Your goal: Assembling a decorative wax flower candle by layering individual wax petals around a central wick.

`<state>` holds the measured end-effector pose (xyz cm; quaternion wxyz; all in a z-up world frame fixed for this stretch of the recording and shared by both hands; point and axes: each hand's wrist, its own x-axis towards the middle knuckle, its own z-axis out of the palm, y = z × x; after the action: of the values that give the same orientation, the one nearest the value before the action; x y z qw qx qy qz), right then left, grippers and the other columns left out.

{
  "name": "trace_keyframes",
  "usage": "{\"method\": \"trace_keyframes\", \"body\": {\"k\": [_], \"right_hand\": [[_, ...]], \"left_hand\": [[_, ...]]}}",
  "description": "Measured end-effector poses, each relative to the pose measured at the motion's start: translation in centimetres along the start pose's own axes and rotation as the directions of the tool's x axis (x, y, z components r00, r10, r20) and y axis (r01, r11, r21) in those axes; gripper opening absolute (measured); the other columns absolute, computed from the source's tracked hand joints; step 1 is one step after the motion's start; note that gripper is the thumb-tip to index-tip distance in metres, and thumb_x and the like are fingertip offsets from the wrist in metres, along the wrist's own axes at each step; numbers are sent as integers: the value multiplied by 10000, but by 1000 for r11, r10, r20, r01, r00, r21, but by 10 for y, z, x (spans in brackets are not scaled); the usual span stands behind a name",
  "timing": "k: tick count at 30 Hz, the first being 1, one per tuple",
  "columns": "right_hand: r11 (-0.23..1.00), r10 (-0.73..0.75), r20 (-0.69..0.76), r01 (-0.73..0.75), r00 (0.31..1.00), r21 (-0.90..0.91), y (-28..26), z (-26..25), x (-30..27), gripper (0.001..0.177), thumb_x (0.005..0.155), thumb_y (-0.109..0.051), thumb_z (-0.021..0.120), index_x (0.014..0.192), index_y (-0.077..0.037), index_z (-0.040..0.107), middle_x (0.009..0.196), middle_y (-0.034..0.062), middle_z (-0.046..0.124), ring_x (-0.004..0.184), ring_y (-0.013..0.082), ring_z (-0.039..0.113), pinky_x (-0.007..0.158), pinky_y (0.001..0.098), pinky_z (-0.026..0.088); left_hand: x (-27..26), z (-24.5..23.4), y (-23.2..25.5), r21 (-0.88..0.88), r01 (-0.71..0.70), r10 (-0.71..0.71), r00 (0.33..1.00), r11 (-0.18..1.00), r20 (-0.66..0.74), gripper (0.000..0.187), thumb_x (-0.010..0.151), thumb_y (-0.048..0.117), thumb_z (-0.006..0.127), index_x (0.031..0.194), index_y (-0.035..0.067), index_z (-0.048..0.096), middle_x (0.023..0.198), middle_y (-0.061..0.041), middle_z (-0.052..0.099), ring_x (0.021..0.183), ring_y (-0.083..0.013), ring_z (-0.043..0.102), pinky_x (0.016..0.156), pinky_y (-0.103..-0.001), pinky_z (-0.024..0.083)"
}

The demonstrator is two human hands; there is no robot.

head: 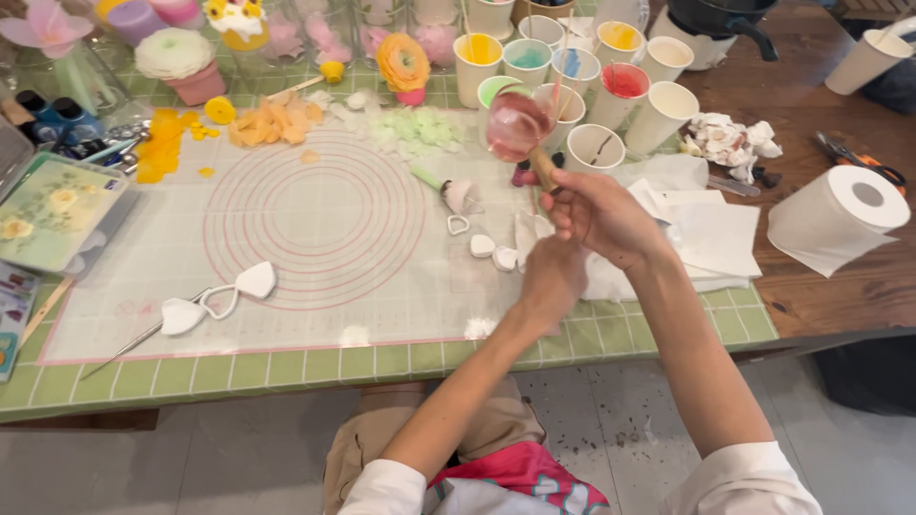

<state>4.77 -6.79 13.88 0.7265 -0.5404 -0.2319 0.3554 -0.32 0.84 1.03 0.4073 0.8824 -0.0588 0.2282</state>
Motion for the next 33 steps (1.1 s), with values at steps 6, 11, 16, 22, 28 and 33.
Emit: {"method": "trace_keyframes", "body": {"k": [6,11,16,22,28,33], "right_hand": [[995,-90,-194,95,977,17,-9,-58,-43,403,1087,-226,478,1302,98,582,845,15,631,737,101,573,960,331,526],[989,-137,-363,145,922,-5,7,-126,-85,372,1105,-194,462,1279,111,585,832,22,636,753,121,593,1089,385,479],[982,-152,-480,189,864,29,38,-190,-114,346,1125,-175,466,1258,125,575,831,36,638,767,137,622,1110,386,491],[976,-119,-533,197,837,92,59,-224,-139,350,1102,-177,461,1240,128,563,835,46,652,760,152,635,1078,387,504],[972,-89,-584,198,807,127,66,-226,-144,377,1087,-189,470,1249,132,581,795,40,647,770,161,665,1088,364,502],[954,-88,-573,235,814,188,68,-230,-133,371,1083,-198,497,1218,134,591,769,43,670,724,161,683,1118,444,523]], "left_hand": [[-3,-36,-4,-11,-134,133,987,991,-90,81,913,55,656,977,6,660,935,-165,699,922,-354,668,835,-465,489],[-8,-36,-4,12,-152,152,987,988,-50,75,918,54,664,978,10,651,923,-153,679,918,-344,654,837,-451,478],[-7,-34,3,27,-218,219,973,976,-78,89,908,39,668,990,7,653,913,-151,664,907,-337,645,826,-446,477],[-7,-27,6,20,-210,211,976,977,-46,114,896,30,677,1005,1,667,906,-152,660,878,-337,632,801,-446,473],[-5,-20,9,43,-193,194,981,980,-17,126,912,25,670,1032,-14,675,918,-149,664,861,-331,623,787,-441,474],[-4,-12,6,110,-232,233,972,967,0,154,901,-2,654,1053,-18,675,917,-145,658,867,-311,624,799,-430,477]]}}
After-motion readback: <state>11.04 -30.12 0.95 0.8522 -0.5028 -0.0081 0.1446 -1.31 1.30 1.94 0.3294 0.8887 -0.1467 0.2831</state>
